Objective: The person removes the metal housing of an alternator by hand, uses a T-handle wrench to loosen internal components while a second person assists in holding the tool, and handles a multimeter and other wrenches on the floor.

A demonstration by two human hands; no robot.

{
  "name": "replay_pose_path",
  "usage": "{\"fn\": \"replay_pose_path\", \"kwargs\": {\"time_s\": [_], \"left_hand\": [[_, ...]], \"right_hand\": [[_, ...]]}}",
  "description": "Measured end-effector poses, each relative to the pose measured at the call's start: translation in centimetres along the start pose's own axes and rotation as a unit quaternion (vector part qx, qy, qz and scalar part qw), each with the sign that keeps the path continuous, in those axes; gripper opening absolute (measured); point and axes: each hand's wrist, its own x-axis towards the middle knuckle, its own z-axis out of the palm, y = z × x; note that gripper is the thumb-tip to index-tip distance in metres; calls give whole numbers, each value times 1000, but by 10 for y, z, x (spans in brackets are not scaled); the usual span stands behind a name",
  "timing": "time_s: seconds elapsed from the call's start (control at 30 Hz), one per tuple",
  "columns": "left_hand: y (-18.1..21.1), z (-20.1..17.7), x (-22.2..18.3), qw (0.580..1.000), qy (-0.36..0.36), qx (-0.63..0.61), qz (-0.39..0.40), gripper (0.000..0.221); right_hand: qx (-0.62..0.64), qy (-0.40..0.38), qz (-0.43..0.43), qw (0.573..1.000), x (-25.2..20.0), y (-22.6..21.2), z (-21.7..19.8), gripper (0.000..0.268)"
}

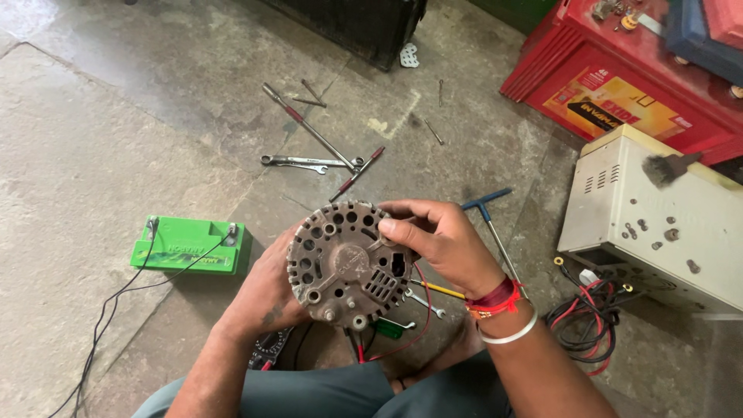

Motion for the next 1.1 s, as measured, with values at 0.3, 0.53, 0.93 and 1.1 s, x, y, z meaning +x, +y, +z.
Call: {"fn": "replay_pose_path", "kwargs": {"time_s": [0.3, 0.53, 0.93, 1.1], "left_hand": [[6, -6, 2, 1000, 1, -21, 19, 106], [-4, -7, -4, 999, -2, -39, 22, 111], [-11, -6, -8, 999, -1, -29, 37, 109], [-15, -4, -9, 999, -1, -33, 38, 111]], "right_hand": [[12, -17, -1, 1000, 3, 6, -2, 45], [-24, -15, -13, 1000, 6, 13, -5, 44], [-54, -28, -27, 998, 6, 3, -5, 48], [-91, -26, -37, 995, 3, 0, -6, 47]]}}
